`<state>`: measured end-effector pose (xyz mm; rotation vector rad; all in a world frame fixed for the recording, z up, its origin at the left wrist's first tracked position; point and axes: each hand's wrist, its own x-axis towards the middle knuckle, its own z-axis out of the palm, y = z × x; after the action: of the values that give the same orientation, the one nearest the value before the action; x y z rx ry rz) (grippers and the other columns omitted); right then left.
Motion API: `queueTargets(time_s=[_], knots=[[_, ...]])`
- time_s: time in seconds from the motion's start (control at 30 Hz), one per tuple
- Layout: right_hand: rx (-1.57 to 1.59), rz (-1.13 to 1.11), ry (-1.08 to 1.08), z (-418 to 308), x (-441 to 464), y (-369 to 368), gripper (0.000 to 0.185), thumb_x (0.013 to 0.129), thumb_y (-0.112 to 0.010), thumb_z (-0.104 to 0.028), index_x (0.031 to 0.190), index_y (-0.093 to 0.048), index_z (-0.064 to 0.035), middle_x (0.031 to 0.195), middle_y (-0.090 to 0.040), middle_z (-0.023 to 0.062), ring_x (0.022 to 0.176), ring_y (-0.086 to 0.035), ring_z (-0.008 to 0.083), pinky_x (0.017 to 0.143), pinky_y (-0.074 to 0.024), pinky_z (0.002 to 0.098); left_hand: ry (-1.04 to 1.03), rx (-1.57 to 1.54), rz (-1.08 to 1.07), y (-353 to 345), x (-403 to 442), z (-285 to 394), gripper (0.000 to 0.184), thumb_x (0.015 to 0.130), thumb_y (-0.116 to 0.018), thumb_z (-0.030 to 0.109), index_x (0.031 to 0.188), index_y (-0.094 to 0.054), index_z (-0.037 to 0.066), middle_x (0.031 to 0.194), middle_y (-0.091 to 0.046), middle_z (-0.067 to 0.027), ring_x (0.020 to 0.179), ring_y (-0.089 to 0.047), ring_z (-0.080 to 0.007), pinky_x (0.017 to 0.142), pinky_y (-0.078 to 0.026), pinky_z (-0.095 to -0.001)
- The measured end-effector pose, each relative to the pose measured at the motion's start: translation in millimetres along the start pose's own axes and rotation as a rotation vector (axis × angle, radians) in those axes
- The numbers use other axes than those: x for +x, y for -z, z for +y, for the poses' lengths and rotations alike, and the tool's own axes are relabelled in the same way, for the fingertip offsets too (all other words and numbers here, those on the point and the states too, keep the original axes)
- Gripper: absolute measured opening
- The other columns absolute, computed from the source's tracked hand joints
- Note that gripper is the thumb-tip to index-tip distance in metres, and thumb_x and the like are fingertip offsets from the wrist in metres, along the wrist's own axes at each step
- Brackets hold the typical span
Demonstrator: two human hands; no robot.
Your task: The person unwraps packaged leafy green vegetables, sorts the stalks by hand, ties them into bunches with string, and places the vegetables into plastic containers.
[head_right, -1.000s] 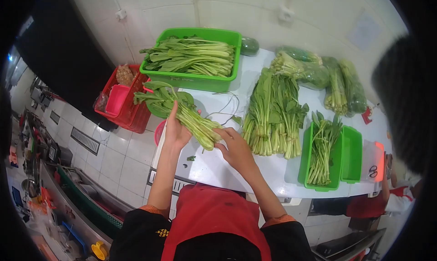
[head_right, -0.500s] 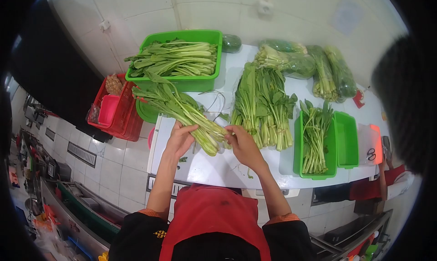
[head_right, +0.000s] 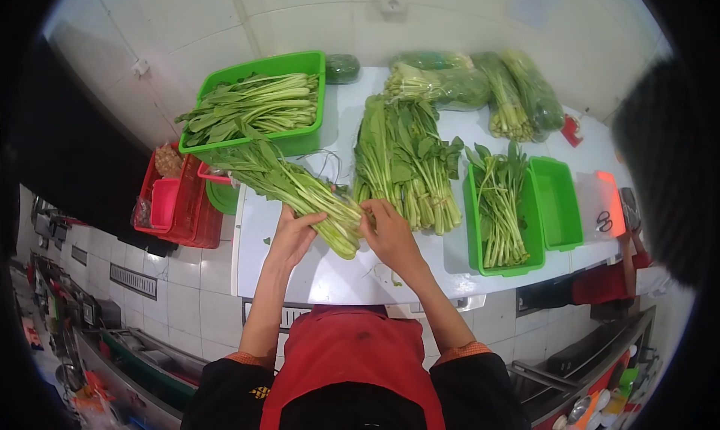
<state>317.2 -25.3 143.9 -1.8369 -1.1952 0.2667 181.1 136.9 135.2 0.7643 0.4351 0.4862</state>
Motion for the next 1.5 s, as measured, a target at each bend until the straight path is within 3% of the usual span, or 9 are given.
queueTargets(time_s=[0.2, 0.4, 0.6, 0.87, 0.93, 1.03, 1.13, 1.23, 1.5], knots=[[0.120, 0.028, -0.085, 15, -5, 34, 0.018, 0.100, -0.054, -0.009, 0.113, -0.053, 0.0024, 0.103, -0.064, 0.0159, 0.092, -0.066, 0.0258, 0.080, -0.0511, 0.0356, -0.041, 0.012, -0.058, -28, 17, -20, 0.069, 0.085, -0.061, -0.015, 0.140, -0.028, 0.011, 0.129, -0.057, -0.0173, 0.123, -0.055, -0.0255, 0.105, -0.047, -0.0398], [0.687, 0.125, -0.206, 26, -11, 75, 0.011, 0.104, -0.049, -0.009, 0.113, -0.050, -0.0035, 0.103, -0.065, 0.0082, 0.099, -0.059, 0.0132, 0.094, -0.0438, 0.0284, -0.001, -0.208, 0.132, -62, 37, -39, 0.045, 0.095, -0.065, 0.006, 0.132, -0.042, 0.007, 0.123, -0.059, -0.0120, 0.116, -0.057, -0.0217, 0.101, -0.048, -0.0398], [0.863, 0.360, -0.123, 49, -26, 103, 0.013, 0.104, -0.049, -0.010, 0.114, -0.051, -0.0041, 0.097, -0.062, 0.0053, 0.094, -0.057, 0.0125, 0.090, -0.0448, 0.0281, 0.018, -0.132, 0.167, -121, 63, -69, 0.037, 0.094, -0.067, 0.008, 0.125, -0.049, 0.007, 0.116, -0.063, -0.0108, 0.105, -0.063, -0.0219, 0.091, -0.055, -0.0378], [0.347, 0.577, -0.272, 95, -82, 208, 0.018, 0.101, -0.056, -0.014, 0.114, -0.059, -0.0022, 0.106, -0.065, 0.0100, 0.101, -0.064, 0.0182, 0.088, -0.0497, 0.0339, -0.117, 0.017, 0.184, -158, 94, -86, 0.054, 0.092, -0.069, 0.006, 0.137, -0.039, 0.009, 0.123, -0.058, -0.0089, 0.111, -0.059, -0.0207, 0.095, -0.053, -0.0386], [-0.326, 0.315, -0.621, 109, -94, 226, 0.025, 0.096, -0.061, -0.015, 0.119, -0.063, -0.0040, 0.120, -0.065, 0.0125, 0.106, -0.064, 0.0269, 0.087, -0.0512, 0.0397, -0.101, 0.053, 0.173, -169, 95, -96, 0.061, 0.090, -0.072, 0.006, 0.140, -0.036, 0.010, 0.126, -0.056, -0.0086, 0.112, -0.058, -0.0211, 0.096, -0.051, -0.0380], [-0.808, 0.369, -0.503, 116, -100, 222, 0.034, 0.089, -0.070, -0.018, 0.122, -0.066, -0.0106, 0.113, -0.066, 0.0130, 0.103, -0.063, 0.0281, 0.087, -0.0506, 0.0383, -0.067, 0.082, 0.139, -196, 87, -111, 0.060, 0.090, -0.072, 0.005, 0.138, -0.038, 0.009, 0.127, -0.055, -0.0089, 0.112, -0.058, -0.0209, 0.095, -0.051, -0.0370], [-0.176, 0.383, -0.093, 77, -80, 210, 0.038, 0.081, -0.075, -0.018, 0.119, -0.069, -0.0137, 0.115, -0.065, 0.0083, 0.101, -0.062, 0.0265, 0.085, -0.0493, 0.0369, -0.047, 0.117, 0.099, -214, 85, -134, 0.049, 0.089, -0.072, 0.005, 0.130, -0.046, 0.006, 0.120, -0.061, -0.0103, 0.111, -0.060, -0.0223, 0.096, -0.050, -0.0379], [-0.526, 0.363, 0.102, 78, -73, 193, 0.035, 0.078, -0.078, -0.017, 0.112, -0.070, -0.0152, 0.114, -0.064, 0.0055, 0.098, -0.060, 0.0251, 0.084, -0.0487, 0.0372, 0.006, 0.101, 0.054, -231, 83, -143, 0.058, 0.089, -0.070, 0.000, 0.136, -0.037, 0.007, 0.118, -0.059, -0.0102, 0.107, -0.062, -0.0199, 0.091, -0.052, -0.0356], [-0.468, 0.466, 0.037, 98, -71, 177, 0.015, 0.085, -0.070, -0.012, 0.098, -0.067, -0.0059, 0.103, -0.062, 0.0072, 0.090, -0.060, 0.0267, 0.078, -0.0484, 0.0379, 0.091, -0.061, -0.074, -233, 81, -142, 0.064, 0.091, -0.069, 0.007, 0.142, -0.031, 0.013, 0.129, -0.058, -0.0155, 0.120, -0.057, -0.0232, 0.099, -0.048, -0.0409]])
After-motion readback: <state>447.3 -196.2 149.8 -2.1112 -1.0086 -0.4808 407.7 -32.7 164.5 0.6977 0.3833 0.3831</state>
